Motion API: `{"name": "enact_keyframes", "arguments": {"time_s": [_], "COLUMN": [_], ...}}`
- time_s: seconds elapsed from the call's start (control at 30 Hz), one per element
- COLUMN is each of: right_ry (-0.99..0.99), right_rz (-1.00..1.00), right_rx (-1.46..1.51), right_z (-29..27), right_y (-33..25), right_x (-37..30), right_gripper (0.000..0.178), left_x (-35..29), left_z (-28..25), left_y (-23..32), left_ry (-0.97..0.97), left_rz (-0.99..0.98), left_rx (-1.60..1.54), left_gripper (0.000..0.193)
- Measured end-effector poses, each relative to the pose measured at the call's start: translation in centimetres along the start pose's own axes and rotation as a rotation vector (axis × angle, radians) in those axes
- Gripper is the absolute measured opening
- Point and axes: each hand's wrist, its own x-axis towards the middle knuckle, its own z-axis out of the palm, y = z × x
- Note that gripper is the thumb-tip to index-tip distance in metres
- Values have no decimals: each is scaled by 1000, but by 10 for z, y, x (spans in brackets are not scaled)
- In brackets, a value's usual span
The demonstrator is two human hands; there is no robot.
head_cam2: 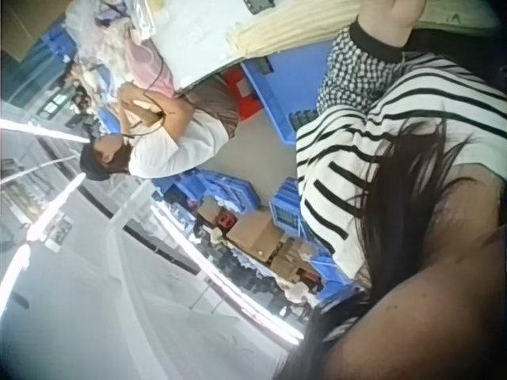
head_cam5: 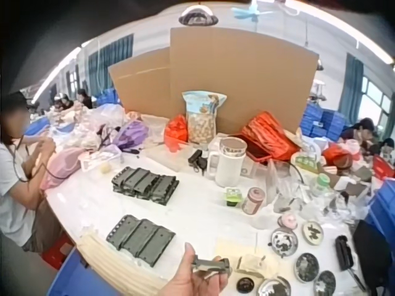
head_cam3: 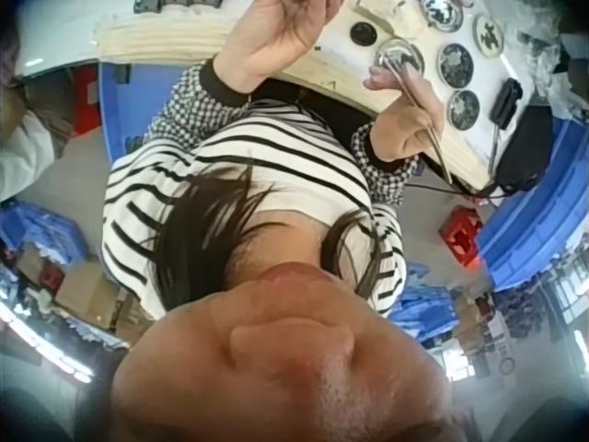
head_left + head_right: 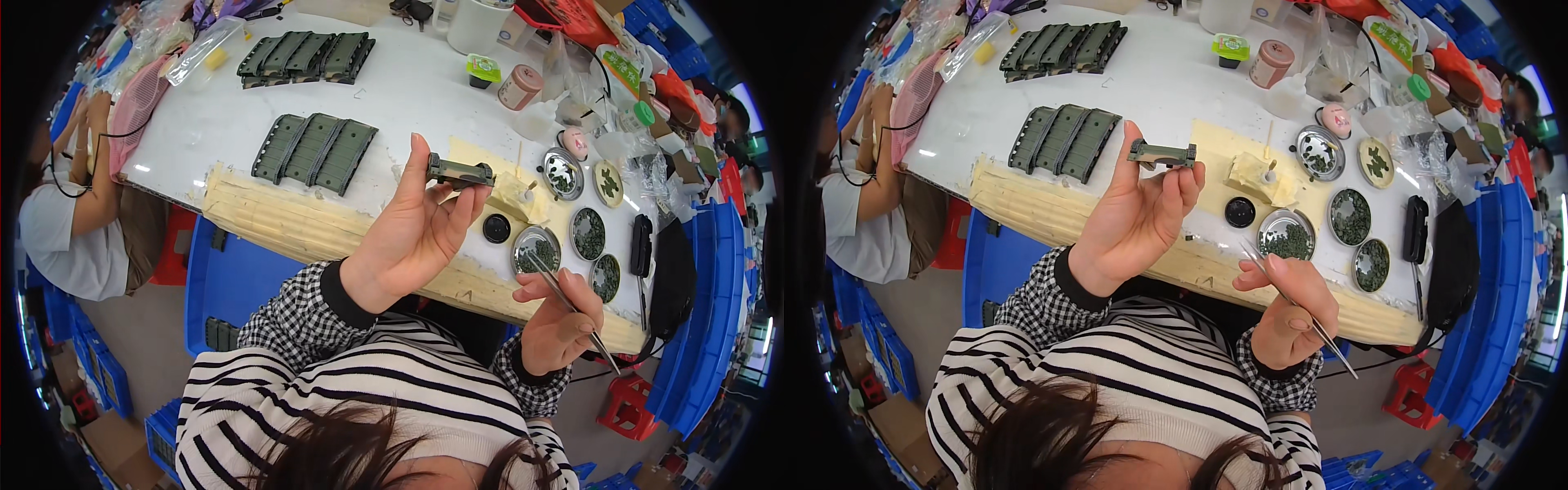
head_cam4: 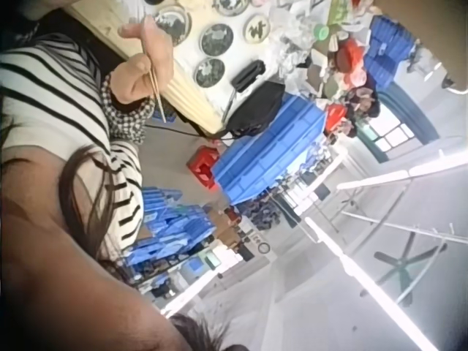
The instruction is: Assembling plastic model parts for a toy using a specialized tool and manual manipulation.
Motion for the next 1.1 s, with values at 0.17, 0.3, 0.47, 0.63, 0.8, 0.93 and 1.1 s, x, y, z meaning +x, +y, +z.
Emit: {"name": "enact_keyframes", "arguments": {"time_s": [0.17, 0.3, 0.47, 0.63, 0.8, 0.93, 1.1], "right_ry": [-55, -93, -98, -182, -499, -508, -50], "right_rz": [81, -26, 1, -43, 287, 126, 140], "right_rx": [-29, -144, -204, -69, 135, 107, -423], "right_z": [9, 17, 27, 8, -24, -28, -82], "right_y": [-6, 5, 14, 9, -14, -10, -2], "right_x": [2, 14, 8, 11, 19, 23, 29], "right_gripper": [37, 32, 66, 68, 56, 48, 48], "left_x": [0, -10, -24, -32, -34, -29, -37], "left_z": [2, -8, -2, -22, -29, -15, -13], "left_y": [-2, -15, -45, -30, 5, 8, 0], "left_ry": [-3, -88, -158, -335, -325, -396, -283], "left_rz": [18, 143, 250, -26, -395, -646, -353], "left_rx": [85, 329, 868, 483, 876, 1137, 962], "left_gripper": [59, 67, 98, 96, 64, 44, 54]}}
